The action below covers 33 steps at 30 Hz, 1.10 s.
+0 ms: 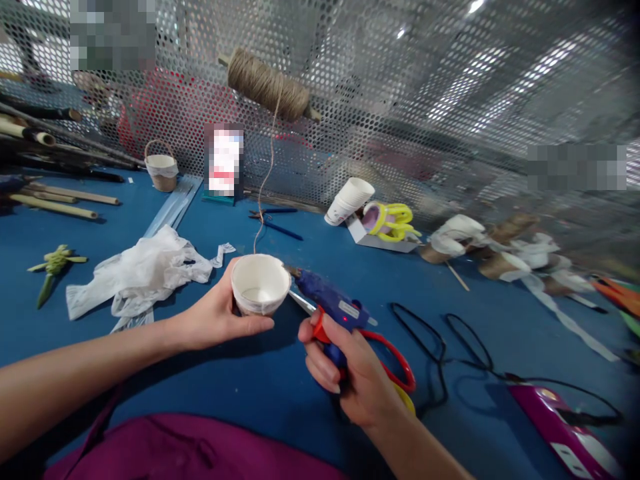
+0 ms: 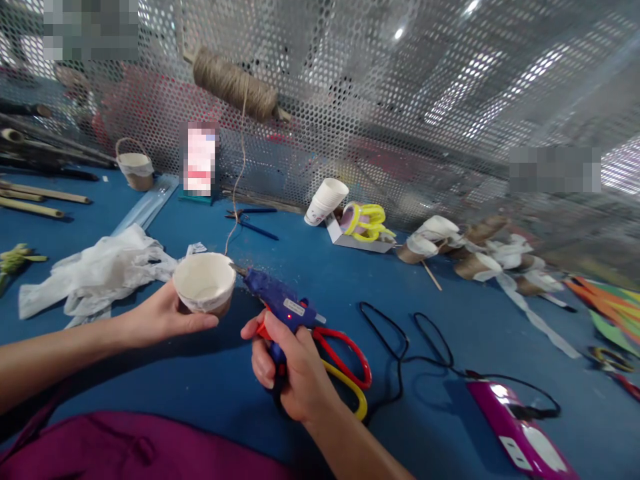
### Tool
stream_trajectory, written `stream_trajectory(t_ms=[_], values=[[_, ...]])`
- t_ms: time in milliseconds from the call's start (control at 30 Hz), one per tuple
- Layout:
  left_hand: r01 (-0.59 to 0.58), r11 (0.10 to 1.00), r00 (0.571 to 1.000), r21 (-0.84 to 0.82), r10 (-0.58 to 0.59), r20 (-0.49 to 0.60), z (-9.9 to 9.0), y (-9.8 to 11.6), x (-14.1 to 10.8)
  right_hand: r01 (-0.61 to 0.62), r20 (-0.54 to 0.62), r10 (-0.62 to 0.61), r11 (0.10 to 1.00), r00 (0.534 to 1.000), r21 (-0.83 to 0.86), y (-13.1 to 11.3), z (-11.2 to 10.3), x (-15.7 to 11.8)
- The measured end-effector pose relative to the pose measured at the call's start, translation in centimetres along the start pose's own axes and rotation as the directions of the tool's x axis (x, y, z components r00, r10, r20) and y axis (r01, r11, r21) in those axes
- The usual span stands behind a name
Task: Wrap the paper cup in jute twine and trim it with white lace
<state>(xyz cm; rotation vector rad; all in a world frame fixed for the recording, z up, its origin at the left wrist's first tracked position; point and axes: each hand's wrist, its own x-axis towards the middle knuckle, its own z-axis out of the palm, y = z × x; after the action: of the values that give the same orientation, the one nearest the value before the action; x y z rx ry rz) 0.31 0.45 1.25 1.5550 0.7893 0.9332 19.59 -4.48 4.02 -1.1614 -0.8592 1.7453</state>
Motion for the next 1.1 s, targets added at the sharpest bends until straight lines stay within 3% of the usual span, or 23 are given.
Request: stream_trajectory(t_ms=[133,233,367,467,533,667,867,1100], values=[[-0.039,0.999,0.999,0.028,0.04,-0.02,0.0,-0.5,0.1,0.035,-0.041,-0.041,0.989,0.998,-0.147,0.1,-0.2,-0.1],[-0.055,0.997,0.998,0.049,0.057,-0.024,-0.1,-0.5,0.1,0.131,-0.086,-0.177,0.915,0.981,-0.38,-0.2,-0.6,-0.5],[-0.024,0.995,0.998,0.094,0.028,-0.047,-0.2,-0.2,0.2,0.204,-0.069,-0.346,0.691,0.936,-0.694,-1.0,-1.5,-0.9],[-0.008,0.988,0.998,0.154,0.017,-0.059,-0.4,0.0,0.3,0.168,-0.045,-0.387,0.498,0.921,-0.851,-1.6,-2.1,-1.2],[-0.02,0.977,0.998,0.212,0.032,-0.055,-0.5,0.1,0.3,0.126,-0.053,-0.383,0.428,0.922,-0.895,-1.8,-2.3,-1.3],[-0.06,0.957,0.997,0.282,0.073,-0.034,-0.6,0.1,0.3,0.084,-0.052,-0.315,0.404,0.948,-0.911,-2.3,-2.6,-1.6],[-0.076,0.952,0.997,0.296,0.08,-0.004,-0.7,0.3,0.3,0.159,-0.024,-0.387,0.435,0.922,-0.886,-3.1,-3.1,-1.4],[-0.045,0.959,0.999,0.279,0.048,-0.003,-0.6,0.6,0.3,0.046,-0.062,-0.23,0.437,0.971,-0.898,-3.8,-3.2,-1.4]])
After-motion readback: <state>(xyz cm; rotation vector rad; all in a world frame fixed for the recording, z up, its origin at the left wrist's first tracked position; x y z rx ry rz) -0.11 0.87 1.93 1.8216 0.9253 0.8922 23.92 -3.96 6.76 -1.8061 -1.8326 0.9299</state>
